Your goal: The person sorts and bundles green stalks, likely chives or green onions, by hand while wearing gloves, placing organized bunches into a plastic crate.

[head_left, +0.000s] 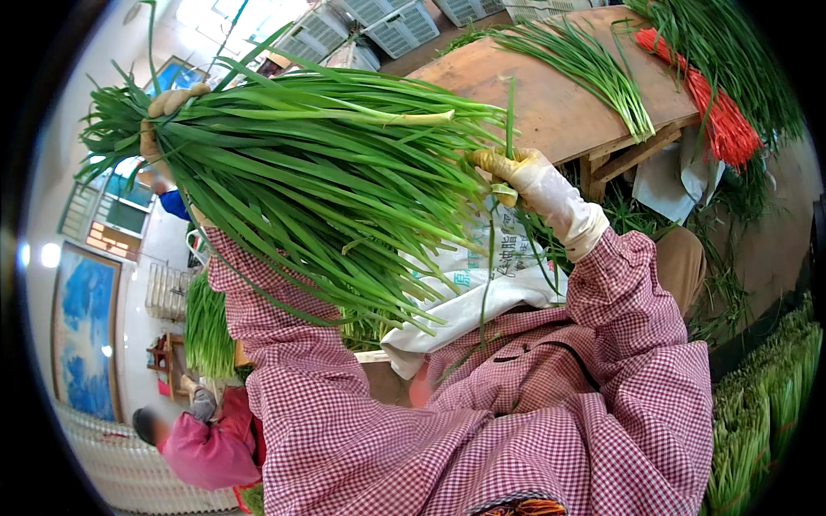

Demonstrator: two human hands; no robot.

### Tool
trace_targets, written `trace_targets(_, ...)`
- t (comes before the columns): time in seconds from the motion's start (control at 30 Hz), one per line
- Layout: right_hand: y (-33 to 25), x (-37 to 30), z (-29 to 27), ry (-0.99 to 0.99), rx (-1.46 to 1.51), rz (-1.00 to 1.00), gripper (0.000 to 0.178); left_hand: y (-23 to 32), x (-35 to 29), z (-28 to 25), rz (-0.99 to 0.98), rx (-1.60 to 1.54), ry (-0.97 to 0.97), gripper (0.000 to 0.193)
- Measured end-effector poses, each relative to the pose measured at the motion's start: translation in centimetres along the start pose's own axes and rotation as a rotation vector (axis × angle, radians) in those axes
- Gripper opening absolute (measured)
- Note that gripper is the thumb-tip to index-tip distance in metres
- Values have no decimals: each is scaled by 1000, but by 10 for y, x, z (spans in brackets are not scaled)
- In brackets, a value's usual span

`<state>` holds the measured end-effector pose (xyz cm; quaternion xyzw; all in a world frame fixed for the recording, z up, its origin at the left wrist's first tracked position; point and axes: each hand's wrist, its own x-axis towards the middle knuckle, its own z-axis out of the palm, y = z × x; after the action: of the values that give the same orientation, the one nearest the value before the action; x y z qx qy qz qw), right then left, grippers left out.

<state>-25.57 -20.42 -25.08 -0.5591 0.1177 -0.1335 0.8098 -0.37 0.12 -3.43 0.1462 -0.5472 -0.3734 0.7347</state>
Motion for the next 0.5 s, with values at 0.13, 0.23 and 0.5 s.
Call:
trace_targets(0.13, 11, 12, -8, -34, -78, -106, 32, -7, -1, 0, -19, -62, 17, 11)
trace_targets(0.23, 21, 13, -9, 72, -308, -103, 31, 2, -4, -10, -35, -5, 1, 11)
trace_targets(0.5, 179, -35, -106, -95, -1424, 454, 31, 27, -20, 9, -8, 212, 81, 12)
